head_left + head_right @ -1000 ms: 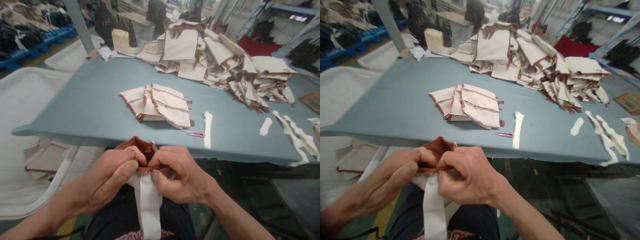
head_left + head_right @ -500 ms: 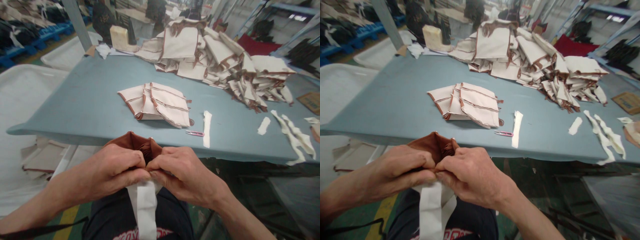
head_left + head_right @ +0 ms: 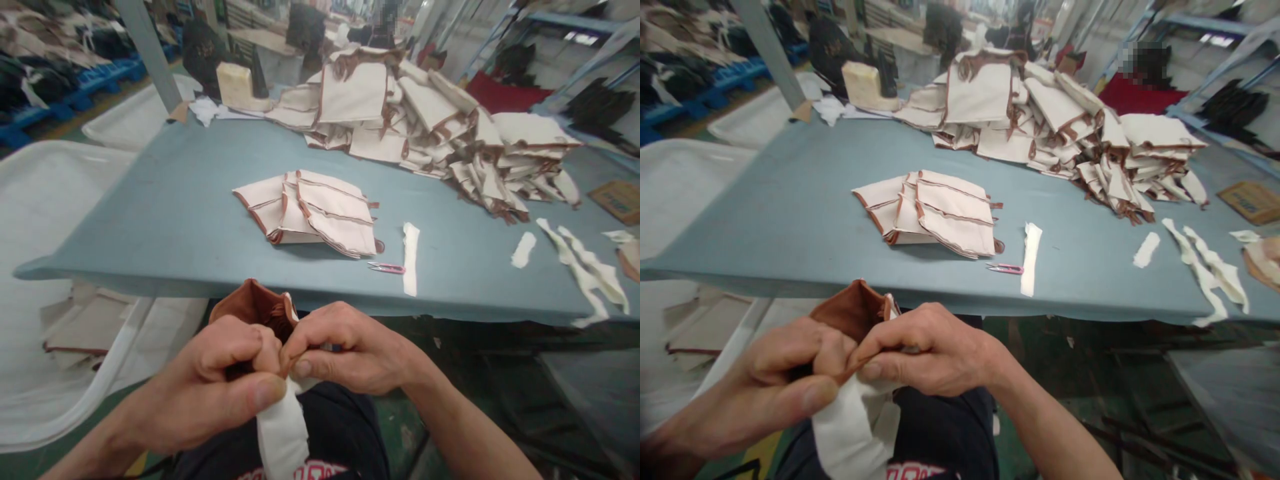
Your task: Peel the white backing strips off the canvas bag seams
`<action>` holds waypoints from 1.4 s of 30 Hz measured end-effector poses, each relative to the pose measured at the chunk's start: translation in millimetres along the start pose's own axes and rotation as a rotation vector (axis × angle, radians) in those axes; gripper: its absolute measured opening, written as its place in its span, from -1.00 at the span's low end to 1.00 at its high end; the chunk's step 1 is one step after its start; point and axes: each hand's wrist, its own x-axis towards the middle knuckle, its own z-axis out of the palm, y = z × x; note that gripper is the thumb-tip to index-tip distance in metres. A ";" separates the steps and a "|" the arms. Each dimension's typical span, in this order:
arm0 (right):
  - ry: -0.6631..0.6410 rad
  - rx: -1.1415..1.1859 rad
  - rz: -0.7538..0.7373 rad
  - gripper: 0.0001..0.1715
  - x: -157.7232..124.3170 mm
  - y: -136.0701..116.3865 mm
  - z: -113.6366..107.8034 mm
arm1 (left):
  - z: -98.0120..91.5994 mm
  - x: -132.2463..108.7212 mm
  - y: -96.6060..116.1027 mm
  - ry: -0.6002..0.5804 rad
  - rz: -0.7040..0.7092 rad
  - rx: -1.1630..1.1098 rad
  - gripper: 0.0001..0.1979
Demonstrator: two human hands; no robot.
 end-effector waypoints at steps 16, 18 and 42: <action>0.024 0.451 0.265 -0.35 3.5 14.1 7.9 | 9.5 6.2 2.4 0.052 0.030 0.051 -0.53; 0.108 0.422 0.258 -0.38 1.7 10.9 3.2 | 12.4 9.3 1.3 0.057 0.056 0.131 -0.62; 0.238 -0.127 0.377 -0.52 16.1 -28.4 9.8 | 22.6 17.8 -12.7 -0.010 0.021 0.233 -0.85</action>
